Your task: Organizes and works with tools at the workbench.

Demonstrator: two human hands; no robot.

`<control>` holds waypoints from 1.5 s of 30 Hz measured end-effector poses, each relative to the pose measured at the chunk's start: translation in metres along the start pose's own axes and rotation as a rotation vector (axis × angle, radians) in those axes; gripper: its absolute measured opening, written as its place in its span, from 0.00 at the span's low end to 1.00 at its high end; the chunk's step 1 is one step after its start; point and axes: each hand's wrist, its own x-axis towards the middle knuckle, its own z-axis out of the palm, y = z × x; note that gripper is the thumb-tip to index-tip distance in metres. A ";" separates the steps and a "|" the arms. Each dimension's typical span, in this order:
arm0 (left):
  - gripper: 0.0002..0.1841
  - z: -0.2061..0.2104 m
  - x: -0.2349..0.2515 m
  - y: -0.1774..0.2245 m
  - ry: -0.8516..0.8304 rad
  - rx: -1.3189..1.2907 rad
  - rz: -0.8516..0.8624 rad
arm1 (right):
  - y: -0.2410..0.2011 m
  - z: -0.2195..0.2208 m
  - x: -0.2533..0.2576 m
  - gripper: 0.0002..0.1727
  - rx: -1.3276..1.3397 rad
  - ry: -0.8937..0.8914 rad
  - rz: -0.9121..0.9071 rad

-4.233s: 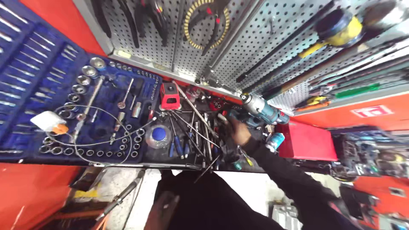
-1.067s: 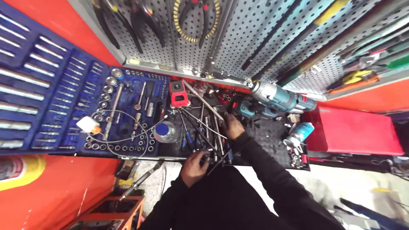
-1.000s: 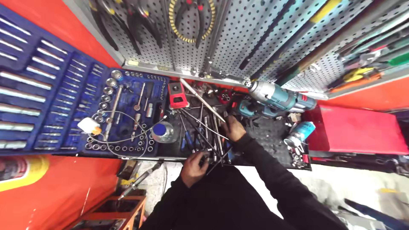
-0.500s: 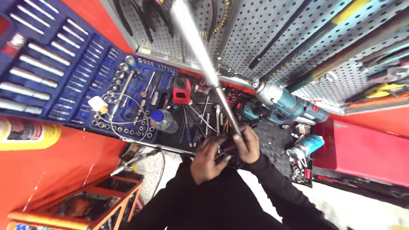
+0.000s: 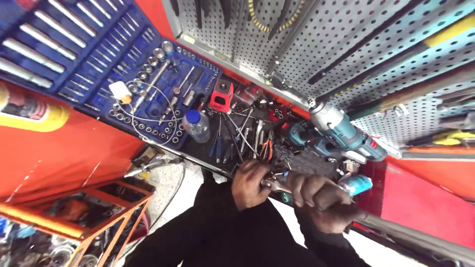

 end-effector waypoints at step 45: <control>0.08 -0.080 -0.045 -0.168 -0.184 -0.639 0.095 | 0.245 -0.066 0.148 0.24 -1.834 -0.801 0.826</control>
